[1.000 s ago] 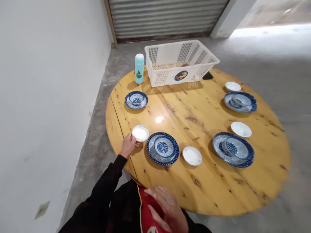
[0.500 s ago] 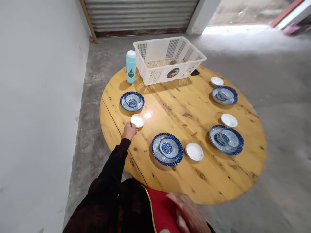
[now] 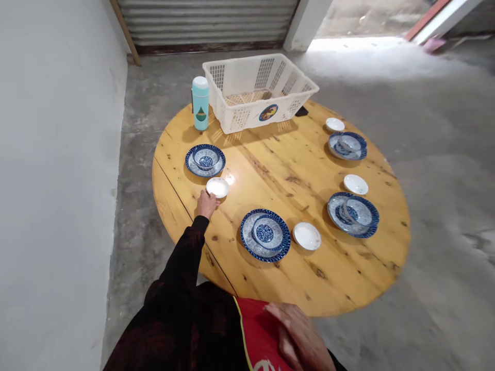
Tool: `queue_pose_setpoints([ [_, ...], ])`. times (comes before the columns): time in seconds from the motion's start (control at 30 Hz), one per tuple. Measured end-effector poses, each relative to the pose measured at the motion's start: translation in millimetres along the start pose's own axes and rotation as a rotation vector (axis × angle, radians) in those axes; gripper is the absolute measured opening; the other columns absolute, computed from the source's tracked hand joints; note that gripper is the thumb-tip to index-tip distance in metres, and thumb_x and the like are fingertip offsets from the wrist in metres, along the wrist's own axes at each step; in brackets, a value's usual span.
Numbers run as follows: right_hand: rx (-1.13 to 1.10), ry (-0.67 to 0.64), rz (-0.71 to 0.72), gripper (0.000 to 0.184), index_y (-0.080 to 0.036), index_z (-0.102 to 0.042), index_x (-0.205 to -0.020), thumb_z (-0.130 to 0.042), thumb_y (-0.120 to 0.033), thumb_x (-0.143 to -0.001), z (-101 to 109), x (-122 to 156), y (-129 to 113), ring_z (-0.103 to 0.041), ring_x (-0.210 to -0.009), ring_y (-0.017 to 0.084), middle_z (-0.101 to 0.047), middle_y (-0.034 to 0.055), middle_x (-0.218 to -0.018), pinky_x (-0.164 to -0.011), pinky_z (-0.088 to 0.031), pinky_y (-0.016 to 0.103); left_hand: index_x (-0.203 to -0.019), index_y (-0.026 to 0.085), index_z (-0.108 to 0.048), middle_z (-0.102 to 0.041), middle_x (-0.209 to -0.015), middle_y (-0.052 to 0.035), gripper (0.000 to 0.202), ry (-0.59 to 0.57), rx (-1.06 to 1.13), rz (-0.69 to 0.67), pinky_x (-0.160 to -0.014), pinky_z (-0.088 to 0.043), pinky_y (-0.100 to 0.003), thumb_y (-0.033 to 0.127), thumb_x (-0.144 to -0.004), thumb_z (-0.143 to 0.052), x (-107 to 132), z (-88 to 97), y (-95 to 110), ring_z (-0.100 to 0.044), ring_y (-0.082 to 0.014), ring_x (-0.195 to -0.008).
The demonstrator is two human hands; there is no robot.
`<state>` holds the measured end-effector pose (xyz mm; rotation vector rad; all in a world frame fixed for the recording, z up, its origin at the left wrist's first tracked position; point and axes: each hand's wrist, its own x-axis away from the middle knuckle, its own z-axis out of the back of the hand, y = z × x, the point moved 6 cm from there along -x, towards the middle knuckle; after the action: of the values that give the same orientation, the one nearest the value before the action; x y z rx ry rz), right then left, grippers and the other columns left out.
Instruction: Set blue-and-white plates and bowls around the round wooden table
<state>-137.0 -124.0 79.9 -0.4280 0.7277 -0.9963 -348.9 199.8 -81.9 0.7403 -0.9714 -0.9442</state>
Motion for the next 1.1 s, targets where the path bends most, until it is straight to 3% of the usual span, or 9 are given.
queue_pose_setpoints([
  [0.17, -0.039, 0.055, -0.097, 0.057, -0.032, -0.043, -0.151, -0.042, -0.013, -0.097, 13.9, 21.8, 5.6, -0.076, -0.089, 0.026, -0.076, 0.0078, -0.107, -0.071, -0.062, 0.037, -0.116, 0.009, -0.056, -0.077, -0.077, -0.0122, 0.028, -0.028, 0.008, 0.007, -0.059, -0.057, -0.024, 0.020, -0.091, -0.050, 9.8, -4.6, 0.8, -0.074, -0.0181, -0.059],
  [0.57, 0.027, 0.055, -0.049, 0.052, -0.026, -0.050, -0.145, -0.046, -0.011, -0.095, 8.4, 18.2, 4.1, -0.074, -0.090, 0.022, -0.075, 0.0083, -0.103, -0.077, -0.060, 0.032, -0.124, 0.007, -0.047, -0.076, -0.080, -0.0144, 0.032, -0.038, -0.001, 0.015, -0.054, -0.058, -0.024, 0.017, -0.093, -0.049, 12.3, -8.6, 3.8, -0.073, -0.0180, -0.058],
  [1.1, -0.016, 0.059, 0.071, 0.038, -0.015, -0.060, -0.122, -0.046, -0.002, -0.089, 2.4, -21.0, -16.9, -0.071, -0.081, 0.017, -0.074, 0.0094, -0.093, -0.071, -0.056, 0.028, -0.130, 0.007, -0.042, -0.076, -0.085, -0.0165, 0.035, -0.060, 0.037, 0.005, -0.057, -0.060, -0.027, 0.015, -0.096, -0.044, 12.6, -15.5, 3.4, -0.074, -0.0194, -0.062],
])
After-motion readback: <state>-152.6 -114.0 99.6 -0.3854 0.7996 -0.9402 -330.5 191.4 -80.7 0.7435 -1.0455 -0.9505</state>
